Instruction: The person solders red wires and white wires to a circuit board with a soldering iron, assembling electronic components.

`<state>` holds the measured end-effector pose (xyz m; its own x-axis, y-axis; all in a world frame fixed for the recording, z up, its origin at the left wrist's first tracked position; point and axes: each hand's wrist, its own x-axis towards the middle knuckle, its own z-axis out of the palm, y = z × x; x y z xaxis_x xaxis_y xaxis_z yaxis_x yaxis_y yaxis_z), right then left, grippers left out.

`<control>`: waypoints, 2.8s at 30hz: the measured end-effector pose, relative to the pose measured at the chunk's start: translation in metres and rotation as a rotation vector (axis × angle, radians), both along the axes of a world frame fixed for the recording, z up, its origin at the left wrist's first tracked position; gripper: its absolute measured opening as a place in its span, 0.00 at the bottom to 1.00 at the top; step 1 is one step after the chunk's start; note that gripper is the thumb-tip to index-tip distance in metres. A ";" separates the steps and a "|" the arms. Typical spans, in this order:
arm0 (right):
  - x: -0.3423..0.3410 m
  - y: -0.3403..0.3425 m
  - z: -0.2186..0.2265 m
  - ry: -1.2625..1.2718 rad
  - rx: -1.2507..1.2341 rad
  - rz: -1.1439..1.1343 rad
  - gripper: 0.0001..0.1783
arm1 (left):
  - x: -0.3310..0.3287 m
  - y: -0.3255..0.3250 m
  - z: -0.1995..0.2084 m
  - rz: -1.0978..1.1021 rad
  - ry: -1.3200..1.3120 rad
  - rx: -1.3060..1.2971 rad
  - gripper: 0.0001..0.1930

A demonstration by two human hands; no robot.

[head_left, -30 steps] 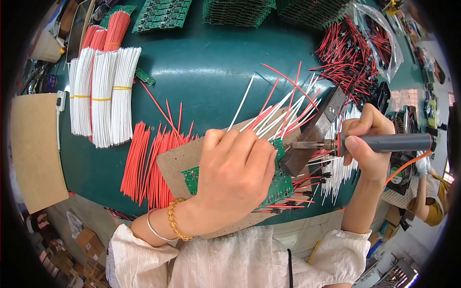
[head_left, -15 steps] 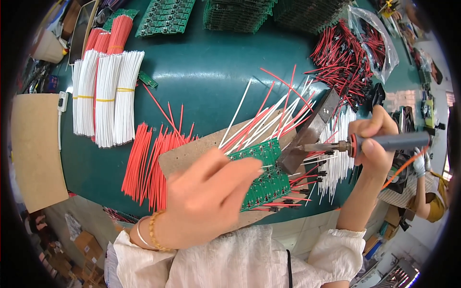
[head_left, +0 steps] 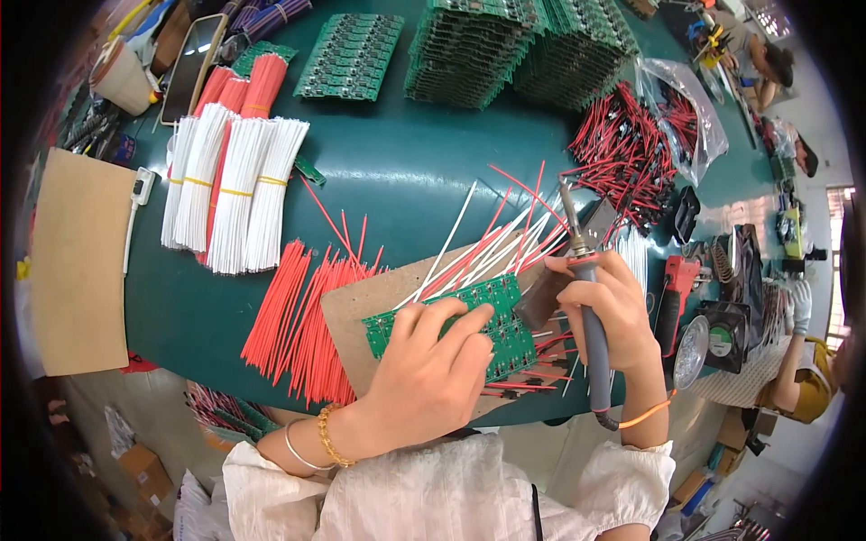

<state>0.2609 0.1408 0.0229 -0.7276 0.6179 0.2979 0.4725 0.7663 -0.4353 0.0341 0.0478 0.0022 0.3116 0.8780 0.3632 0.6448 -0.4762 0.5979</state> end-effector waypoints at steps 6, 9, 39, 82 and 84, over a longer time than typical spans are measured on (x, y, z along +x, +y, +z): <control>-0.004 0.014 -0.005 0.050 -0.040 0.047 0.20 | 0.003 -0.002 -0.002 0.027 0.022 0.040 0.08; -0.012 0.030 -0.008 0.179 0.129 -0.064 0.18 | 0.005 0.002 -0.001 0.023 -0.011 0.044 0.07; 0.009 -0.106 -0.008 0.882 -0.211 -0.643 0.14 | 0.021 0.013 0.001 0.079 0.110 0.011 0.10; -0.018 -0.083 -0.008 0.812 -0.171 -0.647 0.13 | 0.030 0.015 -0.002 0.128 0.242 0.076 0.14; -0.013 -0.084 -0.008 0.829 -0.201 -0.647 0.14 | 0.029 0.014 -0.001 0.131 0.222 0.050 0.14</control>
